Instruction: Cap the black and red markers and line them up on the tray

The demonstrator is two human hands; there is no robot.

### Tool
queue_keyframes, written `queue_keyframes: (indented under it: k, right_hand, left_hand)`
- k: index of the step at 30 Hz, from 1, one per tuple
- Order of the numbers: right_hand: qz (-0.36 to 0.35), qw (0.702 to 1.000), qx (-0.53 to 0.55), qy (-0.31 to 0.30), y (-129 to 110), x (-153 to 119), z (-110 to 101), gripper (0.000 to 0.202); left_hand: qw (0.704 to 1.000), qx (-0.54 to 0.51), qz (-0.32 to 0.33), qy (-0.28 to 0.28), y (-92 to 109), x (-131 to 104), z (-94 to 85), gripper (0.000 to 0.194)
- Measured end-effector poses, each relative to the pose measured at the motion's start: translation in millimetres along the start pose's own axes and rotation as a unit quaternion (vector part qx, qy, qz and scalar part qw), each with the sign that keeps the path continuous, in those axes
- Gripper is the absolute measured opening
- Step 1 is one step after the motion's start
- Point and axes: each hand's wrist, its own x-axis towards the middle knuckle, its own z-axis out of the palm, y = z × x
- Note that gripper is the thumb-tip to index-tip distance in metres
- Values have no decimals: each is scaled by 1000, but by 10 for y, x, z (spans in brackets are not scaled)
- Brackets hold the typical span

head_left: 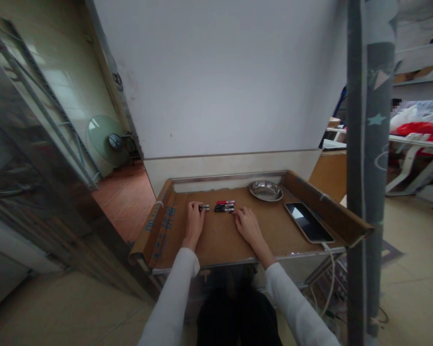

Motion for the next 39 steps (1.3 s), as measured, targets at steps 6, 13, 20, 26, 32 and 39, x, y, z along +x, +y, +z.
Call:
queue_keyframes:
  k: [6, 13, 20, 26, 32, 39]
  right_hand:
    - [9, 1000, -21, -6, -15, 5, -1, 28]
    - [21, 999, -33, -16, -29, -2, 5, 22]
    - [28, 999, -25, 0, -19, 3, 10, 14]
    - [4, 999, 40, -11, -2, 14, -13, 15]
    - [-10, 995, 95, 1, 9, 20, -23, 15]
    - [-61, 975, 213, 3, 21, 12, 26, 14]
  left_hand:
    - [975, -68, 42, -207, 64, -301, -316, 20]
    - [953, -83, 33, -288, 65, -296, -375, 15]
    - [969, -76, 45, -233, 227, -179, 77, 9]
    - [975, -84, 64, -197, 335, -95, 317, 7]
    - [971, -101, 85, -199, 336, -91, 339, 7]
    - [969, -59, 128, -201, 442, -125, 269, 9]
